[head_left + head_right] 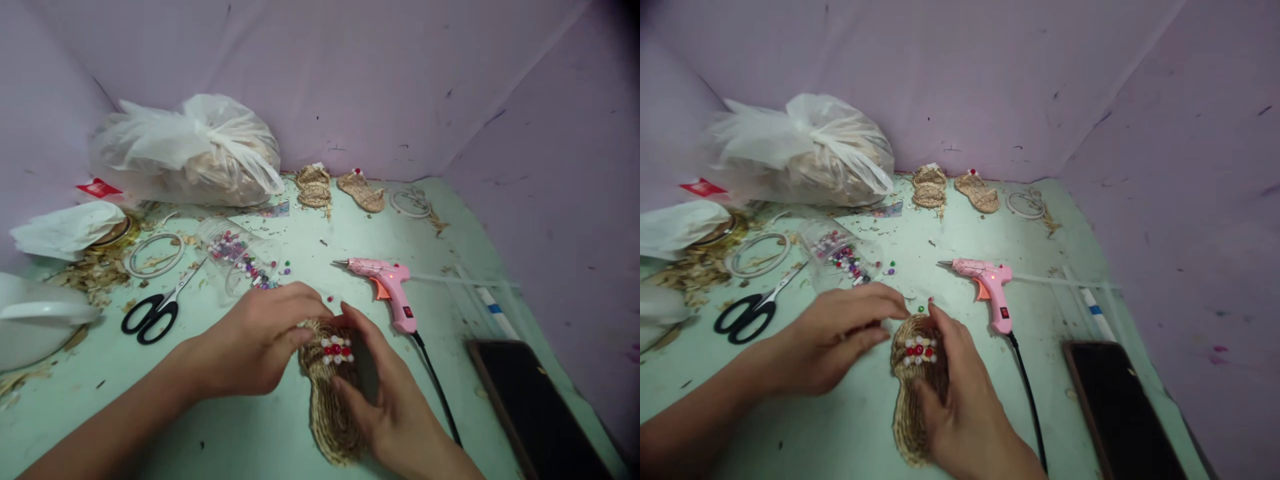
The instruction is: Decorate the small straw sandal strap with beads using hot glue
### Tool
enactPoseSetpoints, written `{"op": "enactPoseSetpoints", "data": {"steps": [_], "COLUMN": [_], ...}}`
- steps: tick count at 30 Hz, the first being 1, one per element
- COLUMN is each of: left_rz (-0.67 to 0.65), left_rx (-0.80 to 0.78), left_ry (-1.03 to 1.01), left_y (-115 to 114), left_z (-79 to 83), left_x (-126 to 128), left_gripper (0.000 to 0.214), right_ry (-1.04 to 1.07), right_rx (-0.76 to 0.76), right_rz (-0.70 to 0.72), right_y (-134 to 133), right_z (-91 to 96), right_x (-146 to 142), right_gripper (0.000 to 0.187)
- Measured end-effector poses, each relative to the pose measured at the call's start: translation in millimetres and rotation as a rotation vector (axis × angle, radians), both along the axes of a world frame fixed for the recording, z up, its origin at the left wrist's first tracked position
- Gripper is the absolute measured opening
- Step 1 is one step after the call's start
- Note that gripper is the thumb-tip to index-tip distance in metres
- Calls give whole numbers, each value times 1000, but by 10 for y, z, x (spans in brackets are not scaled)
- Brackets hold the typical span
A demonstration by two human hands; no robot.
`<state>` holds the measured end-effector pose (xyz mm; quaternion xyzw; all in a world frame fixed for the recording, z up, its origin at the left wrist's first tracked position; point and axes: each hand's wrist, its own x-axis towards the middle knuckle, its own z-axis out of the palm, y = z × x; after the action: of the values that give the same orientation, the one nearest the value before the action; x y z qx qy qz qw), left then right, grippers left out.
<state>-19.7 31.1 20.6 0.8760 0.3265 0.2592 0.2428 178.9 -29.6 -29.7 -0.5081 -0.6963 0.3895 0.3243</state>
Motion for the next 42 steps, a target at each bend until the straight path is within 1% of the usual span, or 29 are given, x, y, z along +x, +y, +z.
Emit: {"op": "enactPoseSetpoints", "data": {"steps": [2, 4, 5, 6, 8, 9, 11, 13, 16, 20, 22, 25, 27, 29, 32, 34, 35, 36, 39, 40, 42], "left_rz": [220, 434, 496, 519, 506, 492, 481, 487, 457, 393, 372, 344, 326, 311, 300, 296, 295, 297, 305, 307, 315], "left_rx": [92, 145, 137, 115, 40, 2, -48, -62, -77, -109, -104, -83, -81, -89, -80, -68, -66, -69, -108, -121, -150], "left_ry": [-18, 26, 72, 130, 285, 370, 510, 582, 596, 594, 617, 683, 750, 813, 864, 855, 839, 825, 818, 828, 840], "left_y": [2, 10, 17, 26, 44, 52, 66, 74, 72, 60, 54, 50, 50, 49, 33, 8, -9, -27, -84, -102, -136], "left_z": [105, 178, 194, 195, 154, 119, 43, -17, -63, -92, -116, -162, -185, -195, -193, -193, -196, -200, -216, -221, -227], "left_x": [-43, -72, -76, -72, -47, -28, 8, 28, 12, -41, -52, -28, 9, 50, 101, 119, 124, 129, 142, 148, 165], "left_gripper": [18, 13, 12, 12, 16, 17, 20, 20, 22, 23, 22, 23, 24, 24, 23, 22, 22, 22, 21, 21, 22], "right_ry": [-37, -34, -23, -21, -73, -123, -270, -414, -527, -557, -564, -600, -662, -740, -804, -759, -696, -603, -218, -123, -26], "right_rx": [15, 31, 37, 53, 38, 8, -43, -66, -88, -118, -131, -143, -130, -109, -86, -101, -111, -113, -105, -107, -125], "right_rz": [-25, -142, -224, -331, -517, -575, -633, -652, -633, -591, -568, -545, -532, -518, -516, -537, -551, -563, -564, -563, -580], "right_y": [-6, 29, 65, 111, 225, 285, 394, 470, 518, 501, 488, 494, 520, 557, 604, 620, 622, 622, 611, 607, 602], "right_z": [120, 245, 301, 350, 417, 434, 431, 389, 296, 185, 135, 71, 49, 48, 68, 72, 64, 50, -27, -56, -104], "right_x": [89, 220, 296, 376, 530, 598, 697, 741, 722, 669, 659, 634, 596, 543, 477, 458, 454, 452, 433, 419, 380], "right_gripper": [65, 56, 49, 42, 32, 30, 29, 27, 24, 22, 24, 33, 39, 42, 36, 32, 33, 34, 40, 41, 43]}}
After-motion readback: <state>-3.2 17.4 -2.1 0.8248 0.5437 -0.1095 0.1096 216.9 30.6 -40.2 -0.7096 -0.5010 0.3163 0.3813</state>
